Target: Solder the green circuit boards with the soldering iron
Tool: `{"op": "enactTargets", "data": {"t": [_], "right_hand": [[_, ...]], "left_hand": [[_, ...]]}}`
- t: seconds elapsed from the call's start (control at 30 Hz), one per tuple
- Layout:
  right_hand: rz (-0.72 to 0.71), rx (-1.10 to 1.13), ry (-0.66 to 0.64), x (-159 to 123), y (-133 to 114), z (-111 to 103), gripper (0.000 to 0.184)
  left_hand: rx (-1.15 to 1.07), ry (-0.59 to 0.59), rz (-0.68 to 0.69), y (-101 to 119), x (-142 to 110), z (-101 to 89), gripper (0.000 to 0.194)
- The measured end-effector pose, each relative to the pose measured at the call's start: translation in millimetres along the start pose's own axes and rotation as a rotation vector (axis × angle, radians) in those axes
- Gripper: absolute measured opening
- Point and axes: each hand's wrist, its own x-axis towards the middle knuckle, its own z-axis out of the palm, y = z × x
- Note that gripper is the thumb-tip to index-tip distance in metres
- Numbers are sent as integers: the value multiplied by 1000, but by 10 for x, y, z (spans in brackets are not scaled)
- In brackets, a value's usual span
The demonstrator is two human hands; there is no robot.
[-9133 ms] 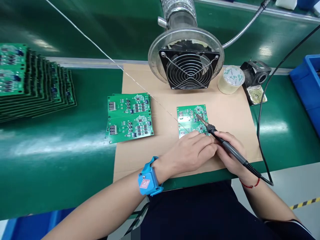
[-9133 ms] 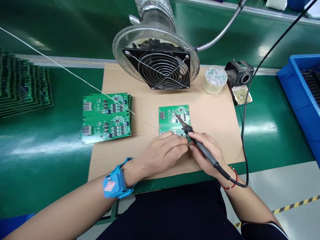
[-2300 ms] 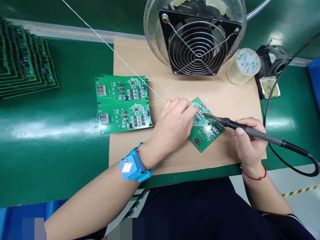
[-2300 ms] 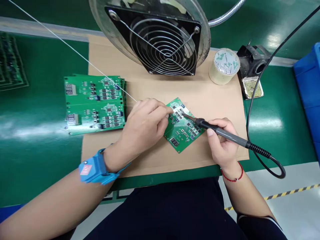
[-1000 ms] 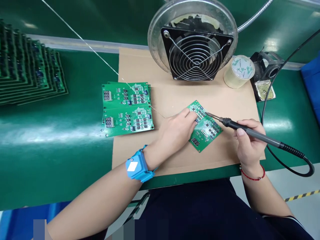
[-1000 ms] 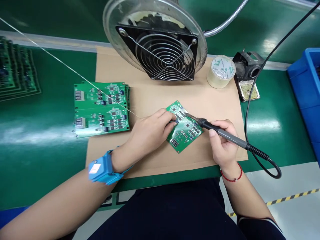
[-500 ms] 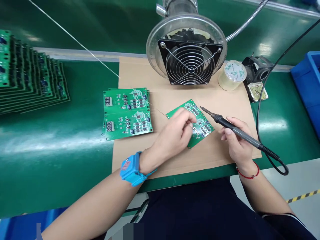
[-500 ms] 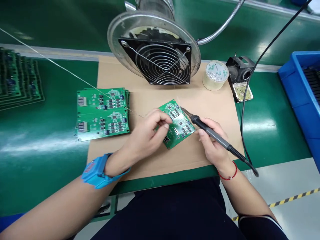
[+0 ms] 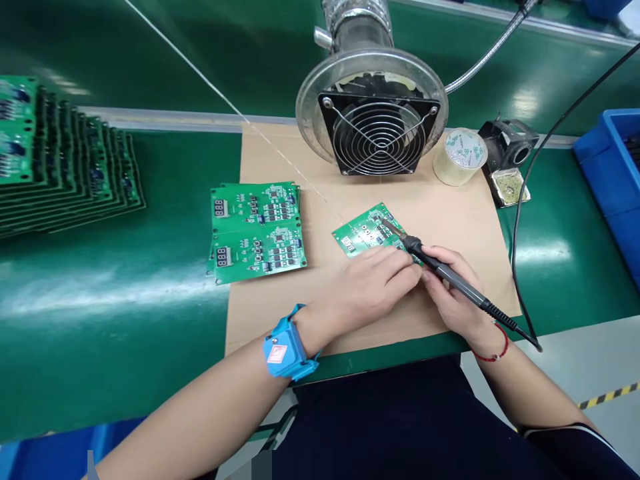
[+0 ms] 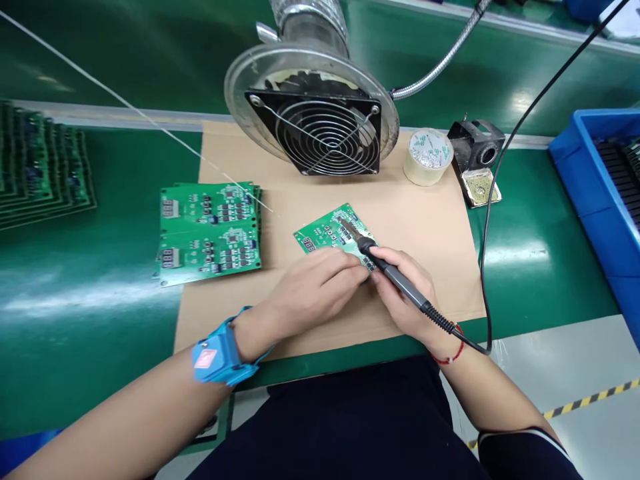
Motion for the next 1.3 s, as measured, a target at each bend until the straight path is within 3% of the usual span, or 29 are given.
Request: {"op": "enactTargets", "data": {"t": [0.1,0.2,0.4,0.5,0.57,0.7,0.87,1.03,1.3], "right_hand": [[66,5,71,-9,52,-18,26],[123,26,140,-2,118,-68,30],[149,-54,250,-21,145,-258,28],[110,-116,247,-118,148,-329,27],[72,-122,258,-209,166,-343,25],[83,-34,333,-362,198,-319,25],[46,31,345,-375,182,-300,14],[62,16,295,-342,175,-295,12],[53,16,253,-335,198,-297,13]], "left_hand": [[171,64,-10,-110,-17,-122,20],[229,63,-131,-193,-56,-174,20],[-116,-317,-303,-145,-119,-57,25],[-249,-432,-354,-102,-124,-50,22],[-223,-409,-383,-106,-126,-79,23],[-78,-245,-470,-183,-136,-156,25],[23,-73,-580,-255,-134,-196,22],[-32,-87,-650,-231,-104,-211,21],[-41,-117,-644,-233,-103,-193,21]]}}
